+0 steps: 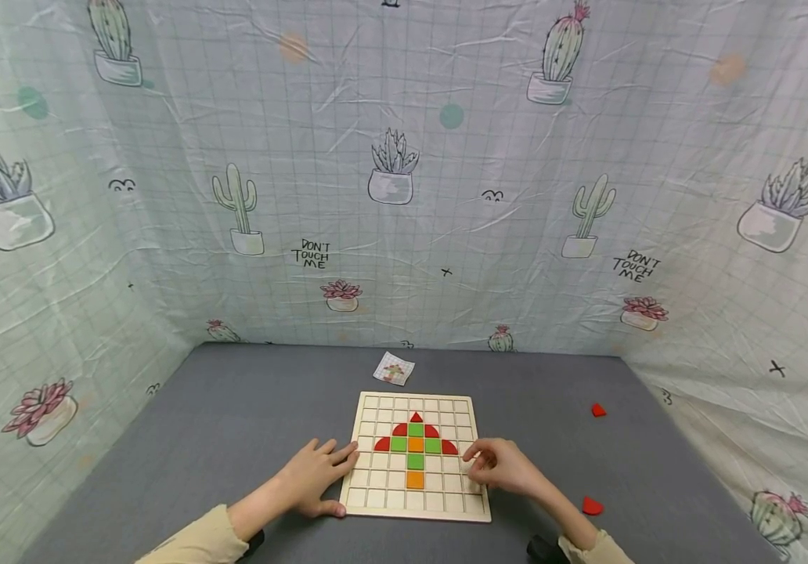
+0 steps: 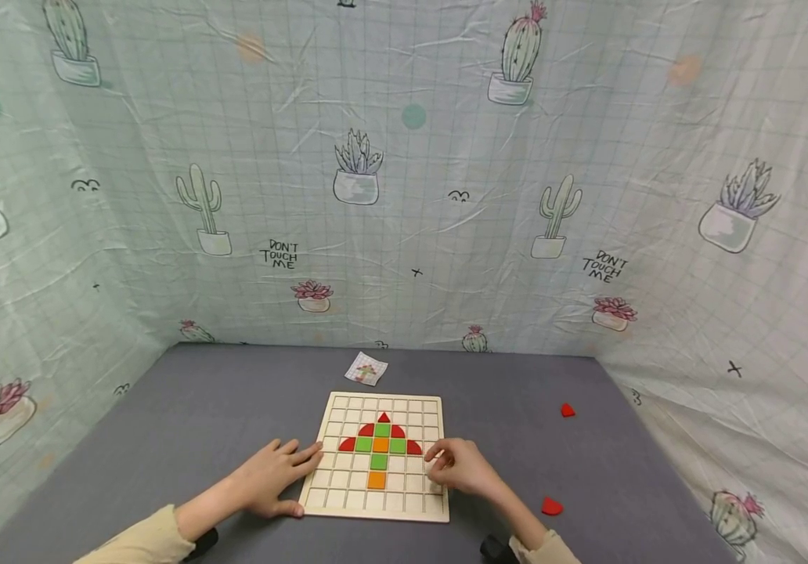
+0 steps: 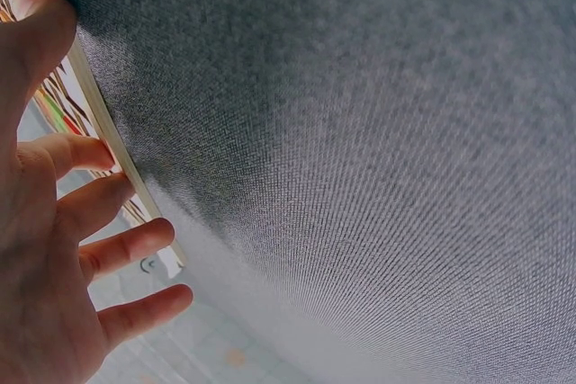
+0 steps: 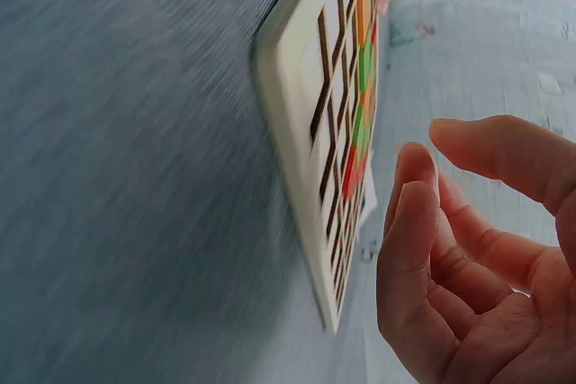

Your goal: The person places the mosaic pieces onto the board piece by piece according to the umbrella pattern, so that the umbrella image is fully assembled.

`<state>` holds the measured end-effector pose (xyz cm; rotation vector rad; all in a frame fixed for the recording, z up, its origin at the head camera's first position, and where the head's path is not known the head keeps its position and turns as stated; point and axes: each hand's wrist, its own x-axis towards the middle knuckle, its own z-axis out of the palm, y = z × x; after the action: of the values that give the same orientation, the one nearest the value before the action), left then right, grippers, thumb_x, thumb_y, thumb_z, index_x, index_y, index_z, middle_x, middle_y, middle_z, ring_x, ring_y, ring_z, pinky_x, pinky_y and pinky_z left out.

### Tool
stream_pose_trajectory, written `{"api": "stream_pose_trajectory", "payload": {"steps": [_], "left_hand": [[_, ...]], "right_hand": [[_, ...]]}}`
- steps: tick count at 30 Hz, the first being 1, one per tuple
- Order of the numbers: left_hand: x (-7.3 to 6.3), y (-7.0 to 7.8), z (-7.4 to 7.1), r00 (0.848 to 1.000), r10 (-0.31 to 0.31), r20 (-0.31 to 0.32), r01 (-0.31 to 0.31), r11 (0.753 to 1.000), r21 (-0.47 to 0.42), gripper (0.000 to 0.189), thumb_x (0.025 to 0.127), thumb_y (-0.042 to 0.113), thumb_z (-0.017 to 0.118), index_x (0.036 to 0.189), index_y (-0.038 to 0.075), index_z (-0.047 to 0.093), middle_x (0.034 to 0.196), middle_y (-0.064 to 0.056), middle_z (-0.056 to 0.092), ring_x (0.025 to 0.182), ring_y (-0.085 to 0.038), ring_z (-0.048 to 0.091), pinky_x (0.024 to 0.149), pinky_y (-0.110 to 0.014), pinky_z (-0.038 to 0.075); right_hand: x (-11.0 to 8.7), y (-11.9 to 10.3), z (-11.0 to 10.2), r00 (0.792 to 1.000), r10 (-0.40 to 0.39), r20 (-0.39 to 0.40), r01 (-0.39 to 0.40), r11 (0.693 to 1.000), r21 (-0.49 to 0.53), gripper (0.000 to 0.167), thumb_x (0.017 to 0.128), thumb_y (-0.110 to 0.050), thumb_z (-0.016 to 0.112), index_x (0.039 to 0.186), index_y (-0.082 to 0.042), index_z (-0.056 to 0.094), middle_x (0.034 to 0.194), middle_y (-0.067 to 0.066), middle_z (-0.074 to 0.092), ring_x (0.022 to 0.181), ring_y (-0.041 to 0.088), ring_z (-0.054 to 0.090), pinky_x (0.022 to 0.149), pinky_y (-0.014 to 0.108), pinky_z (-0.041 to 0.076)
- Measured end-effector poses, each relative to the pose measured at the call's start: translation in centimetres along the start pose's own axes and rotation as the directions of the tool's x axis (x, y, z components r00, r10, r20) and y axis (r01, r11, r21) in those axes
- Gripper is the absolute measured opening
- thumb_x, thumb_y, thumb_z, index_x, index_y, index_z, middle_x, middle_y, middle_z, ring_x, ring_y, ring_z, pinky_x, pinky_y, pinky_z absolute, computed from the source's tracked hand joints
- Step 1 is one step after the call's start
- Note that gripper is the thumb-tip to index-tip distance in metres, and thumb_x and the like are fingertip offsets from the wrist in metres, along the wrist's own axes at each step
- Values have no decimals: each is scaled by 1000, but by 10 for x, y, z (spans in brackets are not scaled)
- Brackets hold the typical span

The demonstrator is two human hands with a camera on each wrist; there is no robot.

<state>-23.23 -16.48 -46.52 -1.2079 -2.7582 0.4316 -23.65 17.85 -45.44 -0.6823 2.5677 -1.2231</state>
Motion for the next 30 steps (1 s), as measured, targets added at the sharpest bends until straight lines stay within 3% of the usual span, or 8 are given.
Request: {"api": "stream_pose_trajectory", "payload": {"steps": [8, 16, 30], "left_hand": [[-1, -1, 2, 999, 19, -29, -18, 1000, 10, 82, 76, 72, 37, 132, 12, 43, 134, -4, 48, 103, -21, 49, 78, -40, 40], [1, -1, 2, 1000, -12, 21, 11, 1000, 17, 83, 73, 71, 44, 134, 14, 42, 136, -2, 45, 106, -21, 49, 80, -39, 40], [1, -1, 1, 1000, 0, 14, 0, 1000, 19, 83, 73, 71, 43, 133, 13, 42, 135, -3, 46, 106, -21, 49, 79, -40, 40]], "right_hand": [[-29, 19, -23, 999, 44, -17, -43, 998, 40, 24, 80, -8, 62, 100, 6, 59, 76, 14, 64, 55, 15, 56, 47, 29, 45], [-54, 34, -45, 996, 85, -37, -84, 996, 33, 30, 81, -13, 62, 103, 7, 58, 77, 13, 64, 56, 12, 56, 48, 28, 45], [-101, 65, -81, 973, 221, -74, -218, 975, 35, 37, 81, -16, 61, 109, 8, 54, 77, 9, 65, 57, 5, 55, 50, 27, 45]]}}
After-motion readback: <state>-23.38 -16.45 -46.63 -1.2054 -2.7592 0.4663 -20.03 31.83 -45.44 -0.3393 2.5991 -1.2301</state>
